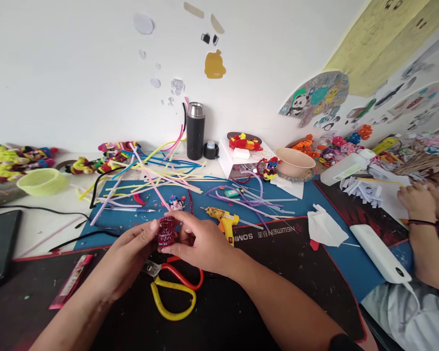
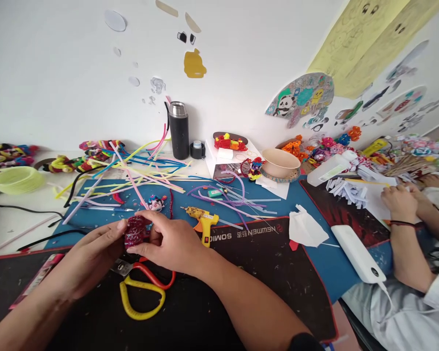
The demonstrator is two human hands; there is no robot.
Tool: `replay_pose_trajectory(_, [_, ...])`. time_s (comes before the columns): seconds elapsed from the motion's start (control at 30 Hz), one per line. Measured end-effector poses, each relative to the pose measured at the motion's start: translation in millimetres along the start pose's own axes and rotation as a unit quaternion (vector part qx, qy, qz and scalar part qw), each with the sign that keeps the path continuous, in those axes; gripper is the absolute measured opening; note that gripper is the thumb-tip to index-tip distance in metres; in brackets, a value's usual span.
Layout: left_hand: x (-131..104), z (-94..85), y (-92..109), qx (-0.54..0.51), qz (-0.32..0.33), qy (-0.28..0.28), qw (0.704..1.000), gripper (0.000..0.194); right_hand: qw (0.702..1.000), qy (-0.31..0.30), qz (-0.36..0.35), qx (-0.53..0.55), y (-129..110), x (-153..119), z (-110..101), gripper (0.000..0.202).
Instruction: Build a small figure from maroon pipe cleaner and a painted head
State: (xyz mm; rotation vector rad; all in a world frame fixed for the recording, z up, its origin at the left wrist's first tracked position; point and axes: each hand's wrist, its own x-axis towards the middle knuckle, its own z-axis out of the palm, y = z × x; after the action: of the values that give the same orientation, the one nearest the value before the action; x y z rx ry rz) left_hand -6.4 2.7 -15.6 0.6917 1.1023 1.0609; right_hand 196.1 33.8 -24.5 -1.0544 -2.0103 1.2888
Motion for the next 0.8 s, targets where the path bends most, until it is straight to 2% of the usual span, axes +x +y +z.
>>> replay_pose_trajectory(0.17, [0, 0.4, 3, 0.042, -0.006, -0.004, 0.999, 0.039, 0.999, 0.006, -0.01, -0.048, 3, 1, 2, 0.068])
replay_pose_trajectory(0.8, [7, 1.0, -9, 0.011, -0.022, 0.032, 0.999, 0.036, 0.987, -0.029, -0.031, -0.153, 8, 2, 1, 0.062])
